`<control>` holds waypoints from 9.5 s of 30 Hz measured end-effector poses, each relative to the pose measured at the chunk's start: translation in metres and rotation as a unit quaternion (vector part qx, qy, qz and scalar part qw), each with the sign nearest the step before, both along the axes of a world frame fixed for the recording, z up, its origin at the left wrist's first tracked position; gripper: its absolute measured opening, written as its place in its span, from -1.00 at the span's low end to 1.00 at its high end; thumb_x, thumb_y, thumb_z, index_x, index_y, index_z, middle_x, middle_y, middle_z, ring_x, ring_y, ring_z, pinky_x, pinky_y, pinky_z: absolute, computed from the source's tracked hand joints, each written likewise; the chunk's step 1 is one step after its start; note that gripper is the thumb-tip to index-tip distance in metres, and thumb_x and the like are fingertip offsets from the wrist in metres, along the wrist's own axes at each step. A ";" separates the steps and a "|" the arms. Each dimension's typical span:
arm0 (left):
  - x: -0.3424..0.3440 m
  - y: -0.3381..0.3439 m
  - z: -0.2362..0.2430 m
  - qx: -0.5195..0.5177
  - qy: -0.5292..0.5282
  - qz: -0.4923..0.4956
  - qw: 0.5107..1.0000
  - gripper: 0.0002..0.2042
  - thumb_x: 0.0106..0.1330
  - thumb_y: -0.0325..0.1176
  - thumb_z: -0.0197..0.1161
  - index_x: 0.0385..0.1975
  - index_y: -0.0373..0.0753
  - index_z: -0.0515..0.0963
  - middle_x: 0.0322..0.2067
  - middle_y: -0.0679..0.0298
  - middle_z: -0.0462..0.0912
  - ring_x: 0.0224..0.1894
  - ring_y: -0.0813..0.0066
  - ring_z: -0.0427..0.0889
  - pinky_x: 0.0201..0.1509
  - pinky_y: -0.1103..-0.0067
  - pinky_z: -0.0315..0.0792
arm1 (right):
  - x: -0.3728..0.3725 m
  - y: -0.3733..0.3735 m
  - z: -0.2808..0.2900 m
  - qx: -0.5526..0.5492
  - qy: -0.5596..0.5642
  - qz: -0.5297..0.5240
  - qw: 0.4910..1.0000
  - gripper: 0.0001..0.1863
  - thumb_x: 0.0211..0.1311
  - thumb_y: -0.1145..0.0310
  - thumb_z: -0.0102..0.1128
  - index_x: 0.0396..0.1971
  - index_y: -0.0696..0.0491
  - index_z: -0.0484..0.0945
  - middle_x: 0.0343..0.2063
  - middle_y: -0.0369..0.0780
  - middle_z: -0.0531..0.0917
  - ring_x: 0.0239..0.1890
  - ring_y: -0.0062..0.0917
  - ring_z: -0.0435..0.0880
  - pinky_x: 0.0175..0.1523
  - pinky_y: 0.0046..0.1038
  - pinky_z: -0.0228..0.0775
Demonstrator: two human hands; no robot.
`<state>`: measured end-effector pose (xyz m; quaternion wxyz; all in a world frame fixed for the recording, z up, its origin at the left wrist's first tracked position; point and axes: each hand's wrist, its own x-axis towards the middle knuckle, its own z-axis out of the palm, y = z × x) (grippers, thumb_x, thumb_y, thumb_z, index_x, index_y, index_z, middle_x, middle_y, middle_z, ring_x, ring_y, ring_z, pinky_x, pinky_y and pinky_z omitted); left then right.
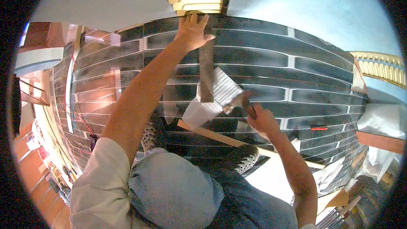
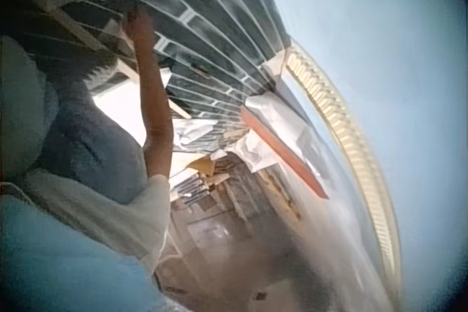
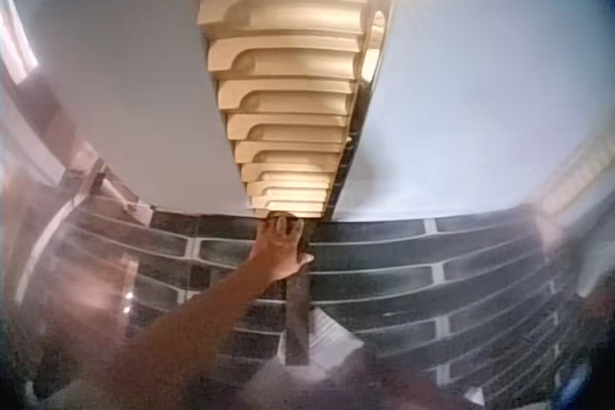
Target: The person uses a hammer to secure a dark flexible strip onto a floor surface marked with conductive lines, then lifts and holds a separate long strip.
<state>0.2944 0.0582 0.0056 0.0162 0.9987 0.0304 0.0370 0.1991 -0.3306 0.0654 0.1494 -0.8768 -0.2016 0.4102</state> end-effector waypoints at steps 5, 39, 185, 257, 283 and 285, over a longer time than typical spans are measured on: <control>0.000 0.000 -0.002 -0.013 -0.004 0.002 1.000 -0.21 0.13 0.22 0.35 0.33 -0.07 0.38 0.17 -0.10 0.41 0.30 -0.05 0.30 0.31 0.10 0.15 | 0.034 0.055 0.002 0.044 0.008 0.062 0.997 -0.71 0.21 0.25 0.21 -0.22 0.12 0.38 -0.46 0.06 0.64 -0.38 0.05 0.64 -0.29 -0.04 0.46; 0.008 0.018 0.042 0.122 0.223 -0.135 0.958 0.36 -0.40 0.23 0.65 0.51 -0.14 0.00 0.35 -0.33 0.15 0.40 -0.26 0.15 0.39 -0.04 0.11 | 0.067 0.135 0.008 -0.004 -0.019 0.264 0.964 -0.59 0.22 0.38 0.20 0.07 0.01 0.37 -0.44 -0.01 0.68 -0.38 -0.05 0.68 -0.27 -0.06 0.47; 0.030 -0.009 0.022 -0.011 0.114 -0.078 0.990 0.03 0.08 0.39 0.29 0.44 -0.23 0.19 0.27 -0.21 0.37 0.37 -0.13 0.27 0.43 0.06 0.15 | 0.078 0.120 -0.005 -0.056 -0.098 0.248 0.962 -0.81 0.24 0.40 0.11 -0.18 0.11 0.51 -0.47 0.05 0.65 -0.40 0.04 0.66 -0.27 -0.02 0.52; 0.061 -0.161 0.002 -0.121 0.129 0.079 0.981 -0.29 0.29 0.33 0.10 -0.27 -0.40 0.60 -0.31 -0.13 0.71 -0.21 -0.09 0.72 -0.16 0.19 0.60 | 0.106 0.018 -0.016 0.007 -0.035 0.187 0.982 -0.81 0.21 0.39 0.14 -0.22 0.09 0.63 -0.28 -0.03 0.73 -0.19 -0.10 0.73 -0.13 -0.08 0.59; 0.127 -0.209 0.006 -0.355 0.335 0.082 0.869 -0.29 0.32 0.25 0.18 -0.70 -0.43 0.54 -0.69 0.01 0.63 -0.71 0.25 0.66 -0.67 0.42 0.48 | 0.040 -0.130 0.048 -0.006 -0.138 -0.146 0.980 -0.69 0.15 0.30 0.16 -0.11 0.06 0.49 -0.41 -0.01 0.71 -0.31 -0.04 0.71 -0.22 -0.04 0.54; 0.131 -0.214 0.009 -0.302 0.303 0.079 0.900 -0.36 0.33 0.21 0.19 -0.60 -0.39 0.59 -0.65 0.05 0.66 -0.66 0.25 0.69 -0.50 0.41 0.57 | 0.008 -0.151 0.088 -0.047 -0.118 -0.221 0.967 -0.67 0.12 0.29 0.18 -0.11 0.07 0.50 -0.36 -0.04 0.72 -0.25 -0.05 0.71 -0.16 -0.05 0.52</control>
